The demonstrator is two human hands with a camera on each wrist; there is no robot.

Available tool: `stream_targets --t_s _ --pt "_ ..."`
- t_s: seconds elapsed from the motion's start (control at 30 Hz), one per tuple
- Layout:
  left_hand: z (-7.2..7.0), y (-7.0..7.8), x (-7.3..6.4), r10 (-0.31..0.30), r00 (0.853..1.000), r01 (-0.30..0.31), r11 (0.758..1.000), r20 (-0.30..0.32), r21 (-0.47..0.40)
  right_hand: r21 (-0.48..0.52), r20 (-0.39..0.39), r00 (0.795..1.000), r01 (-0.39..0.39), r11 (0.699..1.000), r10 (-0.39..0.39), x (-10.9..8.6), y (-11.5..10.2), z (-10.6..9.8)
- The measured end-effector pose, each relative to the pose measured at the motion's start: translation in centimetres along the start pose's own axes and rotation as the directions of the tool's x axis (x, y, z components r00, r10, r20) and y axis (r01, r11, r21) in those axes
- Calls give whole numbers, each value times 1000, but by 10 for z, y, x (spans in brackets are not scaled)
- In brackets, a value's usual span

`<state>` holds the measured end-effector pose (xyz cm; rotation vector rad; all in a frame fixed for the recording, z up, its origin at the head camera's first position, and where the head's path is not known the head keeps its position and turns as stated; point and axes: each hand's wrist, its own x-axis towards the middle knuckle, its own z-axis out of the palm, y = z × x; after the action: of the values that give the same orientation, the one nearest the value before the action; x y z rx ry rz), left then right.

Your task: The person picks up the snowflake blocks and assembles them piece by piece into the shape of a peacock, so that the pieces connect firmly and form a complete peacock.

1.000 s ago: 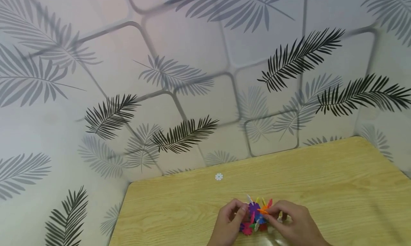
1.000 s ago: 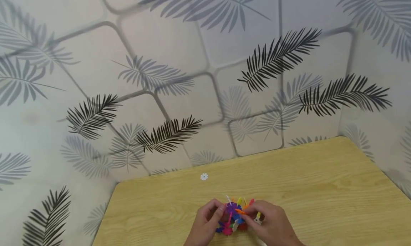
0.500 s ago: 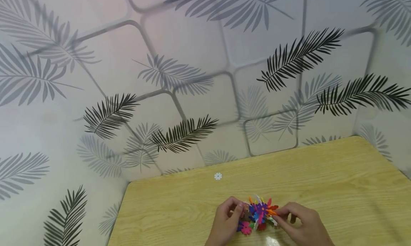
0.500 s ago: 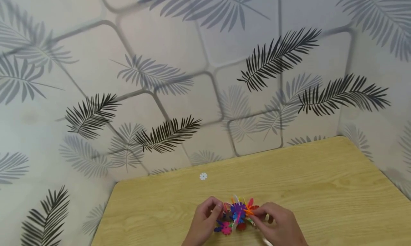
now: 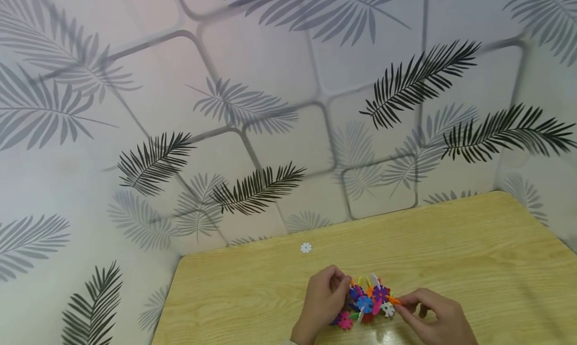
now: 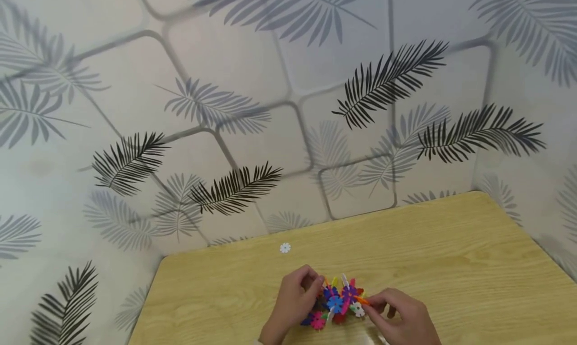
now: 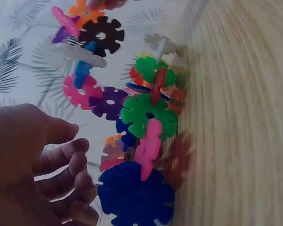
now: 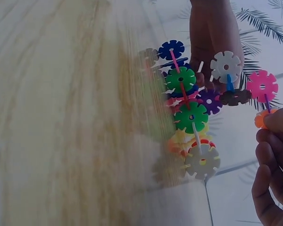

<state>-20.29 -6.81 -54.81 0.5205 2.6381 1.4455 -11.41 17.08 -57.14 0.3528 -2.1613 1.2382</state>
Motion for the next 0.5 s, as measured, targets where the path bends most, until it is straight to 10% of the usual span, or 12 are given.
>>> stream_targets --t_s 0.3,0.5 --pt "12 -2 14 27 999 -18 959 -27 283 -23 -24 995 -99 995 99 -3 -5 -2" --pt "31 -43 29 33 999 -21 959 -38 282 -19 -48 994 -104 994 103 -5 -3 -3"
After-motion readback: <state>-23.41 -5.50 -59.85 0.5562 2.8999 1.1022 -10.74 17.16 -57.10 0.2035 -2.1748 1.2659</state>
